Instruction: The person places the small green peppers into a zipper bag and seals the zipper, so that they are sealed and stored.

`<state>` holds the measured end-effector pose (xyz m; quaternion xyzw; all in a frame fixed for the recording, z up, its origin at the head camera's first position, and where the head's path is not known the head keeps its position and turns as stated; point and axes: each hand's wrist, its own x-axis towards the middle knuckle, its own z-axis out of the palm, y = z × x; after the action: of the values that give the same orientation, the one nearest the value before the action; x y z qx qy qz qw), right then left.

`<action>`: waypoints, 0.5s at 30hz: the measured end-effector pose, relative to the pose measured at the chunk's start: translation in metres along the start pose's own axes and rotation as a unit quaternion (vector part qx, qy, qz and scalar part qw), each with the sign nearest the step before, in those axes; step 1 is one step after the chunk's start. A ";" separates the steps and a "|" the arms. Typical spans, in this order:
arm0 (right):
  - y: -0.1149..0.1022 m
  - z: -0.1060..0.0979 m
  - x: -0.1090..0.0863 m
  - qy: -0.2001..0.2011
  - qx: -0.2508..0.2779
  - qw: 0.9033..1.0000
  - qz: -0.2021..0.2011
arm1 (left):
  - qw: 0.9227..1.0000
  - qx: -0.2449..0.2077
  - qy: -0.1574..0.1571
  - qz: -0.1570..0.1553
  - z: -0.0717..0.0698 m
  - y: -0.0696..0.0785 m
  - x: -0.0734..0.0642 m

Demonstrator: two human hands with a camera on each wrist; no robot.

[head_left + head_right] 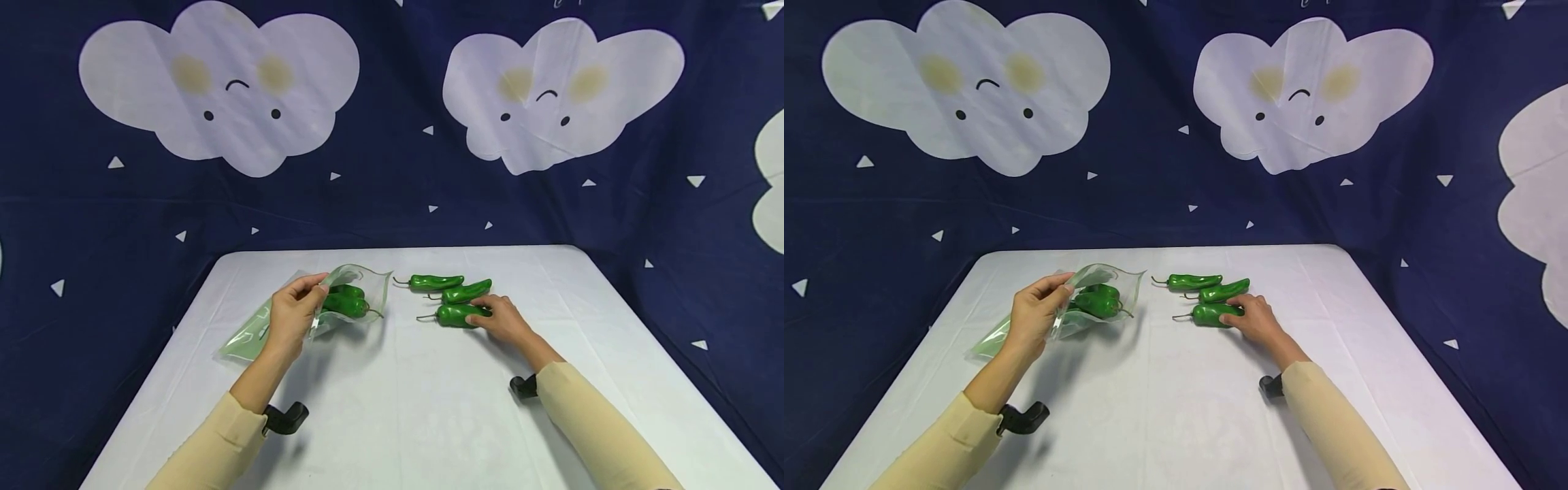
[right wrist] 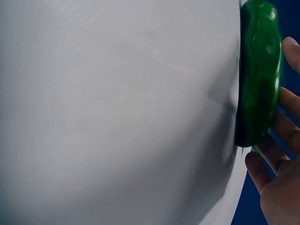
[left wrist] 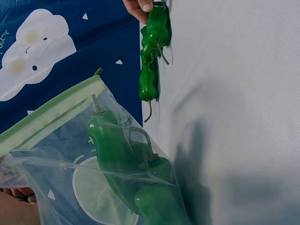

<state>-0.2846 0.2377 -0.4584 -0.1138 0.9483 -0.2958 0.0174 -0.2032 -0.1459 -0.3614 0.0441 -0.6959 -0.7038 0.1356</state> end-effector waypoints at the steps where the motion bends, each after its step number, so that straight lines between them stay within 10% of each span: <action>1: 0.001 0.000 -0.001 -0.006 0.000 1.000 0.001 | 1.000 0.002 -0.001 0.000 0.000 0.000 0.000; 15: 0.009 0.002 -0.013 -0.034 0.003 0.999 -0.001 | 1.000 0.013 -0.004 0.000 -0.002 -0.002 0.001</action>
<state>-0.2735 0.2463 -0.4658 -0.1246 0.9461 -0.2948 0.0498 -0.2033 -0.1483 -0.3633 0.0435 -0.7057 -0.6947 0.1325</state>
